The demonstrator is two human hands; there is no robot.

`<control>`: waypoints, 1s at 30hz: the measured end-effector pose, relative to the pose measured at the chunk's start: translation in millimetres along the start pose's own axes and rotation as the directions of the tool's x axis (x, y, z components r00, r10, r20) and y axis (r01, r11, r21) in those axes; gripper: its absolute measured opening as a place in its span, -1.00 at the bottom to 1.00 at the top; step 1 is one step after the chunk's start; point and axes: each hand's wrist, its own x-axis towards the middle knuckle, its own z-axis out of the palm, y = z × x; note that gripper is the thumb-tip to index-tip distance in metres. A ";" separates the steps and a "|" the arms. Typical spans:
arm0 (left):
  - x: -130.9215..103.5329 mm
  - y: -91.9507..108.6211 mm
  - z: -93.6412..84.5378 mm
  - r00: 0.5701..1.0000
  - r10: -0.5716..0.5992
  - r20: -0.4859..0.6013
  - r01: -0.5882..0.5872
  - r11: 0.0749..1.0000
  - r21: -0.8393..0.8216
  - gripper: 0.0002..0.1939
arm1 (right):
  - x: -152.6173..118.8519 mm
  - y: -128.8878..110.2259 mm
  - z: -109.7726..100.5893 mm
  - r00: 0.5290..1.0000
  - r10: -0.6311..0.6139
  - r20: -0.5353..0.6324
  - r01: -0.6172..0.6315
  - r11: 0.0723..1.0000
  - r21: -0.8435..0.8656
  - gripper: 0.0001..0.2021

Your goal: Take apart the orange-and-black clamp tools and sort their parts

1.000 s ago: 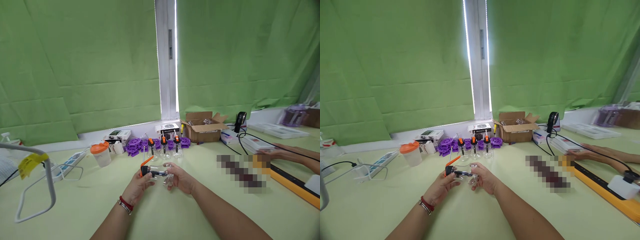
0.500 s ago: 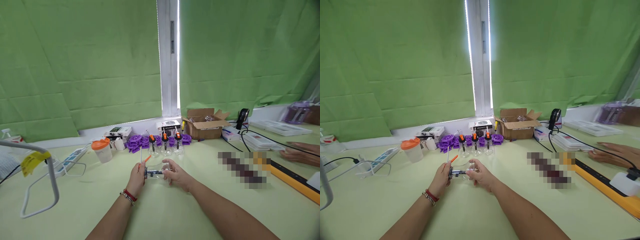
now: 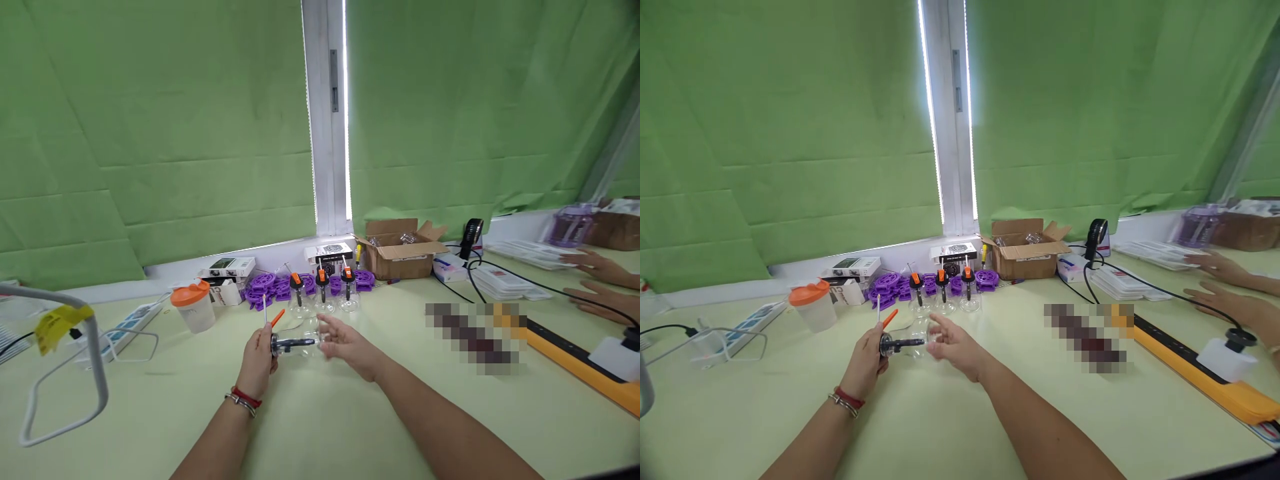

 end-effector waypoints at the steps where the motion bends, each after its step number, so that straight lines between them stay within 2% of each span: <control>1: 0.4 0.3 -0.8 1.000 0.009 0.005 -0.009 1.000 -0.002 -0.59 | -0.1 -1.3 -0.3 0.995 -0.096 -0.024 0.096 0.995 -0.011 -0.26; 2: 0.5 0.4 -1.2 1.000 0.019 0.001 -0.019 1.000 -0.001 -0.59 | -0.1 -2.7 -0.1 0.988 -0.142 -0.056 0.142 0.990 0.000 -0.28; 3: 0.3 0.1 -1.0 0.999 0.032 -0.014 -0.032 0.999 0.008 -0.59 | -0.1 -4.0 0.4 0.990 -0.112 -0.090 0.117 0.992 0.042 -0.31; 5: -0.9 -1.6 0.8 0.996 0.078 -0.048 -0.076 0.996 0.048 -0.61 | 0.2 -5.2 2.1 0.988 0.125 -0.087 -0.108 0.978 0.178 -0.36; 6: -1.6 -2.6 2.0 0.992 0.110 -0.057 -0.106 0.992 0.073 -0.61 | 0.3 -5.4 2.9 0.968 0.245 -0.051 -0.228 0.947 0.228 -0.34; 7: -2.1 -3.6 3.1 0.989 0.137 -0.057 -0.131 0.987 0.093 -0.62 | 0.3 -5.6 3.5 0.951 0.310 -0.015 -0.296 0.922 0.250 -0.32; 8: -2.5 -4.2 3.7 0.987 0.154 -0.048 -0.148 0.983 0.104 -0.62 | 0.0 -5.9 3.5 0.953 0.304 0.010 -0.297 0.924 0.243 -0.31; 9: -2.6 -4.5 3.9 0.987 0.157 -0.042 -0.152 0.982 0.108 -0.61 | -0.5 -6.4 3.1 0.972 0.233 0.019 -0.232 0.949 0.214 -0.32; 11: -2.1 -4.1 3.0 0.991 0.131 -0.042 -0.126 0.987 0.095 -0.61 | -1.6 -7.6 1.0 1.000 -0.012 -0.002 0.012 0.993 0.121 -0.32; 12: -1.6 -3.8 2.3 0.992 0.114 -0.046 -0.110 0.990 0.087 -0.61 | -2.0 -7.9 -0.2 0.993 -0.115 -0.024 0.117 0.990 0.077 -0.31; 13: -1.1 -3.7 1.6 0.993 0.103 -0.052 -0.098 0.992 0.082 -0.60 | -2.0 -7.8 -1.3 0.985 -0.162 -0.055 0.165 0.985 0.055 -0.32; 14: -0.7 -3.8 1.3 0.993 0.097 -0.060 -0.092 0.992 0.082 -0.60 | -1.9 -7.3 -2.0 0.986 -0.137 -0.094 0.144 0.988 0.063 -0.35; 15: -0.3 -4.3 1.2 0.993 0.097 -0.063 -0.092 0.992 0.086 -0.60 | -1.5 -6.5 -2.3 0.992 -0.048 -0.121 0.060 0.993 0.098 -0.39; 17: 0.4 -6.1 1.6 0.992 0.112 -0.053 -0.106 0.990 0.097 -0.61 | -1.0 -5.2 -2.5 0.978 0.186 -0.089 -0.170 0.971 0.166 -0.40; 18: 0.8 -7.2 1.9 0.992 0.117 -0.046 -0.112 0.989 0.101 -0.61 | -1.0 -5.1 -2.6 0.969 0.243 -0.045 -0.234 0.960 0.156 -0.38; 19: 1.1 -8.1 2.1 0.992 0.120 -0.039 -0.115 0.988 0.103 -0.61 | -1.3 -5.5 -2.9 0.974 0.226 -0.007 -0.224 0.968 0.114 -0.37; 21: 1.8 -9.4 2.0 0.993 0.117 -0.034 -0.113 0.989 0.095 -0.60 | -2.1 -6.9 -3.8 0.999 0.029 0.017 -0.029 1.000 0.002 -0.33; 22: 1.9 -9.7 1.9 0.993 0.113 -0.037 -0.109 0.990 0.093 -0.60 | -2.3 -7.4 -4.1 0.998 -0.069 0.002 0.069 0.997 -0.036 -0.30; 23: 1.8 -9.8 1.8 0.993 0.111 -0.038 -0.107 0.990 0.095 -0.60 | -2.2 -7.3 -4.1 0.994 -0.108 -0.022 0.107 0.993 -0.047 -0.28; 24: 1.5 -9.7 1.9 0.993 0.114 -0.034 -0.110 0.989 0.102 -0.60 | -1.8 -6.6 -3.9 0.996 -0.078 -0.039 0.076 0.997 -0.029 -0.31; 25: 0.9 -9.6 2.3 0.992 0.120 -0.027 -0.117 0.987 0.115 -0.60 | -1.2 -5.6 -3.4 0.999 0.005 -0.039 -0.004 1.000 0.008 -0.37; 27: -0.7 -8.7 3.8 0.991 0.130 -0.010 -0.127 0.982 0.141 -0.60 | -0.5 -3.7 -2.4 0.988 0.151 0.016 -0.152 0.988 0.039 -0.41; 28: -1.5 -8.0 4.7 0.992 0.129 -0.003 -0.127 0.981 0.143 -0.59 | -0.6 -3.5 -2.2 0.989 0.141 0.042 -0.141 0.990 -0.007 -0.41; 29: -1.9 -7.2 5.5 0.992 0.122 -0.001 -0.121 0.983 0.136 -0.60 | -1.2 -4.2 -2.3 0.997 0.060 0.052 -0.055 0.994 -0.095 -0.40; 30: -1.9 -6.2 5.9 0.995 0.101 0.000 -0.100 0.988 0.121 -0.60 | -2.1 -5.6 -2.6 0.995 -0.073 0.060 0.085 0.973 -0.214 -0.37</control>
